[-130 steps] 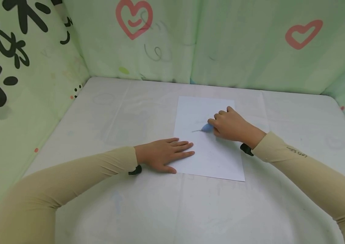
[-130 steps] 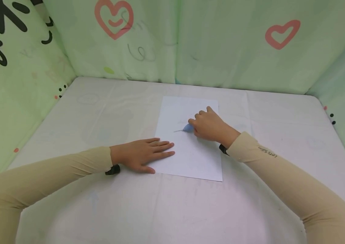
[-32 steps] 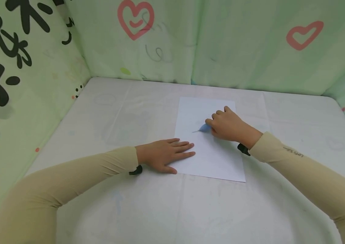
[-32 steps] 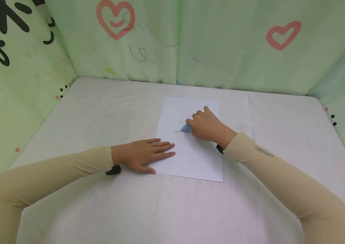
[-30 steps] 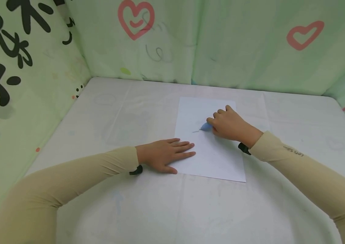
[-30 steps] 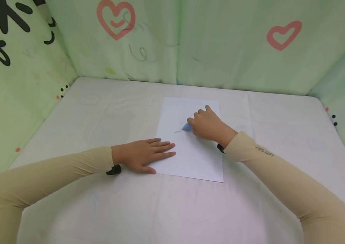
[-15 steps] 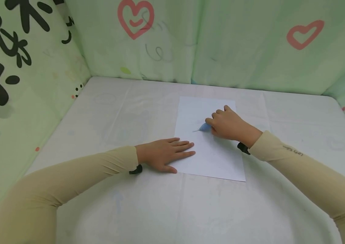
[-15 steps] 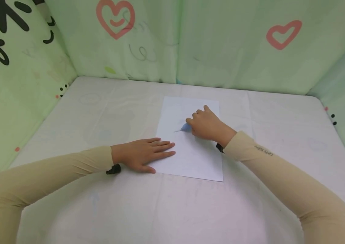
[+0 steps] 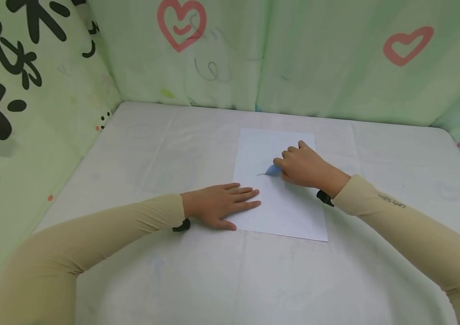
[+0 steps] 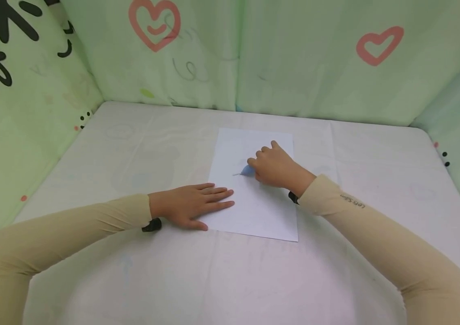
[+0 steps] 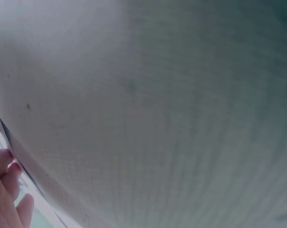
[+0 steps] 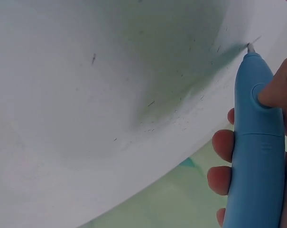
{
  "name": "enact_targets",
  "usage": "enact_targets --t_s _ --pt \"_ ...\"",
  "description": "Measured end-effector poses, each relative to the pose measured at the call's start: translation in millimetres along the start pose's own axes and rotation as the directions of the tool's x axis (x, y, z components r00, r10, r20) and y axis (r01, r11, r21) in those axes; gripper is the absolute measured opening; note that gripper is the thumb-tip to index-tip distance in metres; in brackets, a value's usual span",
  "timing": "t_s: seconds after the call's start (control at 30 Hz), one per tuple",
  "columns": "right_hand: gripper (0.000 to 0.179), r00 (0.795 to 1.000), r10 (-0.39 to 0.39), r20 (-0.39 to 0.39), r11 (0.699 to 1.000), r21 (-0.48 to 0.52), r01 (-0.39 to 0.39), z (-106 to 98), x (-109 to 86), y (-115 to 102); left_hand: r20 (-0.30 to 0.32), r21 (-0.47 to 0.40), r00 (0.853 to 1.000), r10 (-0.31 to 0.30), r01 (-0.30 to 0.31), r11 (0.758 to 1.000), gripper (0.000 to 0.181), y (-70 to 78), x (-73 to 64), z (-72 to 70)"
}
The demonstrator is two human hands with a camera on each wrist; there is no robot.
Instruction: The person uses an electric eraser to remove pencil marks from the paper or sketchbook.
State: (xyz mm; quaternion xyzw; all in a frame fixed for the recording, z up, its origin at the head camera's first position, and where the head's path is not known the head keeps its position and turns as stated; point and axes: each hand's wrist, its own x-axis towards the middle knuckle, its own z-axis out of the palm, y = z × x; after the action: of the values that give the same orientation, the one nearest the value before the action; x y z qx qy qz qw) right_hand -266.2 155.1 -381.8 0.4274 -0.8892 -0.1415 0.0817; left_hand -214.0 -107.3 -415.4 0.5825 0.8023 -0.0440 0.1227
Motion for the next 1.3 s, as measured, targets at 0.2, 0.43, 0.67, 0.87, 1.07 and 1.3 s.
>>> enact_targets --t_s 0.2,0.43,0.67,0.87,1.07,1.3 --pt "0.019 1.000 0.001 0.027 1.000 0.011 -0.002 -0.5 0.3 -0.9 -0.009 -0.002 1.000 0.007 -0.007 1.000 0.074 0.5 -0.5 -1.2" --pt "0.019 1.000 0.001 0.011 1.000 0.005 -0.001 1.7 0.5 -1.6 -0.013 0.004 1.000 0.009 -0.009 1.000 0.074 -0.4 0.2 1.5" --pt "0.017 1.000 0.008 0.002 1.000 0.008 -0.008 0.7 1.7 -2.5 -0.008 0.019 1.000 -0.003 0.003 1.000 0.075 -0.6 0.2 2.3" --pt "0.019 1.000 0.016 0.019 1.000 0.014 -0.017 -1.4 3.1 -3.6 -0.014 0.007 1.000 0.003 -0.003 1.000 0.075 0.4 -0.9 0.5" --pt "0.019 1.000 -0.006 0.031 1.000 0.028 0.005 -2.9 3.0 -5.9 -0.012 0.014 1.000 0.001 -0.001 1.000 0.075 1.2 -2.0 0.9" --pt "0.019 0.999 0.002 0.034 1.000 0.023 -0.003 -3.3 4.0 -6.4 -0.026 0.009 1.000 0.010 -0.010 1.000 0.074 1.7 -3.2 -0.5"
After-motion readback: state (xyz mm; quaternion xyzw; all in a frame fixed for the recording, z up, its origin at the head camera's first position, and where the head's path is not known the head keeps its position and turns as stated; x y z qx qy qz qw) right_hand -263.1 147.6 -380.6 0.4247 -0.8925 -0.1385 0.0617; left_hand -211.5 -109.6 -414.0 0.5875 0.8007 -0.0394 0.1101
